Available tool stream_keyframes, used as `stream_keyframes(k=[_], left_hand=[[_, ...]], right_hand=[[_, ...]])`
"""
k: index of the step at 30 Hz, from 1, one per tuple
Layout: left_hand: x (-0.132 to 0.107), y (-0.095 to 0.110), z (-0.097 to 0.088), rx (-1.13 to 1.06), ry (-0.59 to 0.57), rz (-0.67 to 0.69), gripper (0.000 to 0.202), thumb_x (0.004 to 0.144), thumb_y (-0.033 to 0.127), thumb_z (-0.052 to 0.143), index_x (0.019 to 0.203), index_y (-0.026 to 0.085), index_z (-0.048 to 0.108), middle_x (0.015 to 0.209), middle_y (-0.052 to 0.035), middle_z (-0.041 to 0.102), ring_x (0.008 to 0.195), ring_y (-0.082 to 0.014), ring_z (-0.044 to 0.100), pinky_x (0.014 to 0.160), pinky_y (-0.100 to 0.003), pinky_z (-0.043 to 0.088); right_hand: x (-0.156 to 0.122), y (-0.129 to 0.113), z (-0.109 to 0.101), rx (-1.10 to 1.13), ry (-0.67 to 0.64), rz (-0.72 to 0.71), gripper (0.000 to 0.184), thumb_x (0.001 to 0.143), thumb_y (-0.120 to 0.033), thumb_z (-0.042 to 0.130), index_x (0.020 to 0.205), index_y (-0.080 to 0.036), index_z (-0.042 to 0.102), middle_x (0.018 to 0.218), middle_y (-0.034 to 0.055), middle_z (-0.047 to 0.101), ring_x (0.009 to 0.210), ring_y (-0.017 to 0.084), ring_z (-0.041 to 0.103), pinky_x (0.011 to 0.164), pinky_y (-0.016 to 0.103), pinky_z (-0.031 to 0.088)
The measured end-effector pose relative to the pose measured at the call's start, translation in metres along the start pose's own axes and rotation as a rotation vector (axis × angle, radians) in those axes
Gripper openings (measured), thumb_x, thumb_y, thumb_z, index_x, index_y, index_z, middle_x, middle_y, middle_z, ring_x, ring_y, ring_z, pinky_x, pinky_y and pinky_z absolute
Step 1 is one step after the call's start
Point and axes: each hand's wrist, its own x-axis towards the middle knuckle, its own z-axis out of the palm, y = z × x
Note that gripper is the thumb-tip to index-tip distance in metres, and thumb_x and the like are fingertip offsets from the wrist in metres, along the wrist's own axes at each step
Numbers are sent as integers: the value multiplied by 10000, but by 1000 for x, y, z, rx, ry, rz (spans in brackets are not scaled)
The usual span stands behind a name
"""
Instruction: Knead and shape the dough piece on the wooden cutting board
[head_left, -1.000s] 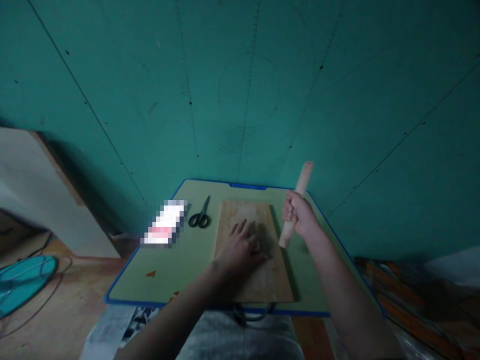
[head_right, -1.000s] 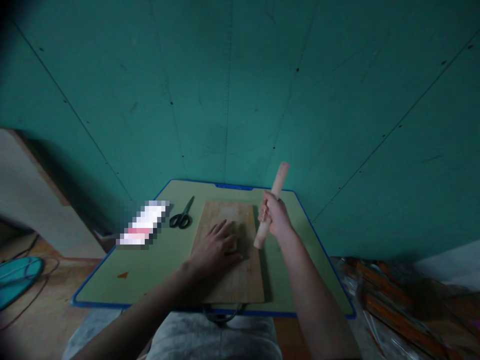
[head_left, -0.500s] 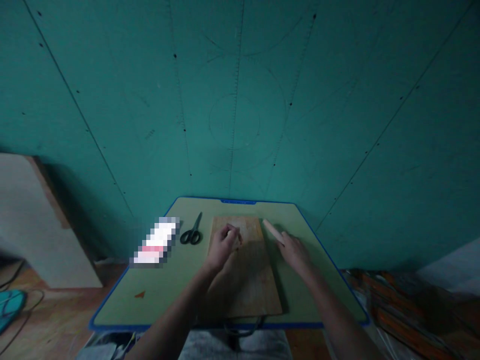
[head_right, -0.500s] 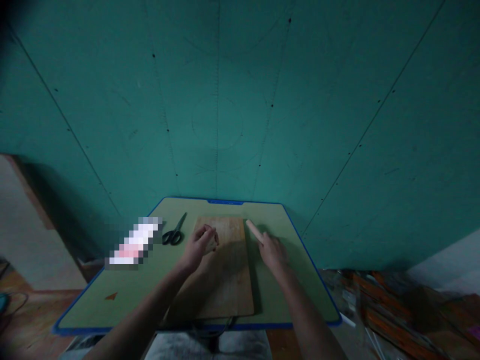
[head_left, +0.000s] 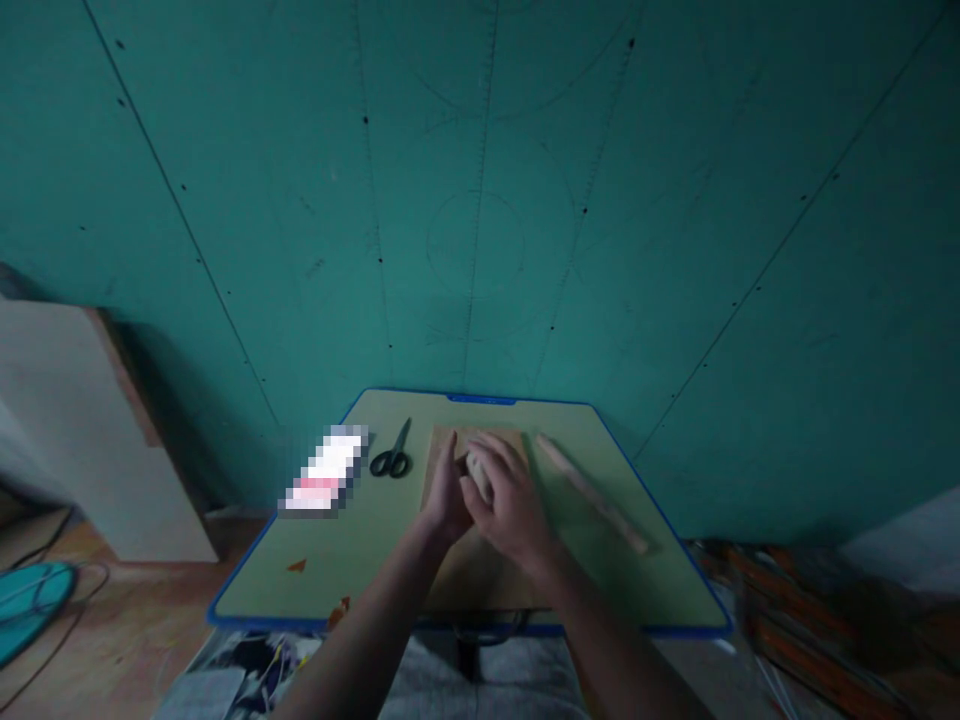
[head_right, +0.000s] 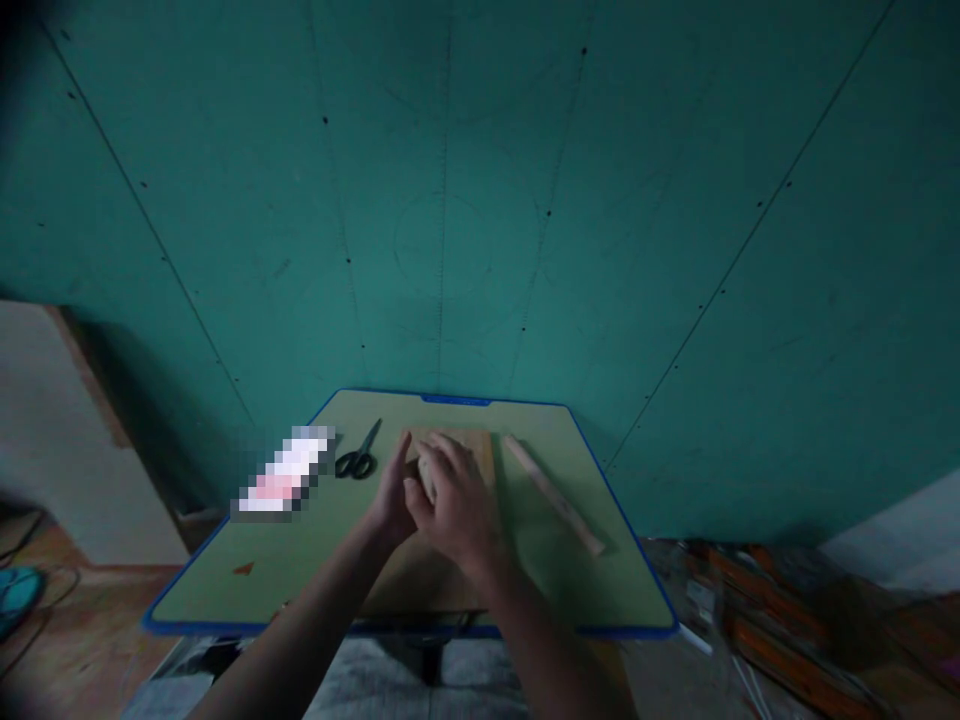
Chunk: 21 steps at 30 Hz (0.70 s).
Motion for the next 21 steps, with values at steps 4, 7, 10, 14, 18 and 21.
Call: stream_keyframes(k=[4,7,10,14,18,21], left_hand=[[-12,-2,-8,67,-145,-61,694,787,782,420,880,140,667,910,-142,719,980,-309,670,876,-418,518],[-15,-2,-16,140,-196,-33,701,769,784,415,957,151,652,986,-149,708,1067,-327,641,912,-439,497],[-13,-1,-18,154,-130,58,588,785,721,444,936,181,622,915,-108,698,1006,-297,660,852,-410,518],[-10,-4,-12,88,34,112,437,776,610,555,830,179,604,741,-48,658,836,-249,680,742,-339,527],[-9,-16,-4,72,104,236,386,746,537,605,834,162,638,769,-37,677,850,-236,671,727,-299,511],[-6,-27,1,124,172,414,363,750,484,609,918,168,670,951,-47,710,989,-238,648,822,-297,497]], right_hand=[[7,-2,20,98,34,46,213,882,-246,466,877,-204,675,972,109,715,954,232,652,870,363,495],[15,-3,17,240,89,167,270,898,-293,463,676,-211,594,721,62,666,710,187,623,673,295,479],[22,-10,10,442,114,307,361,901,-361,455,572,-221,508,583,23,590,578,161,561,578,274,429],[25,-16,14,614,66,396,399,858,-369,453,484,-228,446,481,-4,515,492,141,500,538,271,386],[32,-8,25,650,162,493,369,772,-367,466,437,-238,385,431,-30,436,456,128,432,499,264,350],[40,0,30,639,281,551,357,743,-384,448,429,-246,349,421,-29,421,461,132,437,497,263,367]])
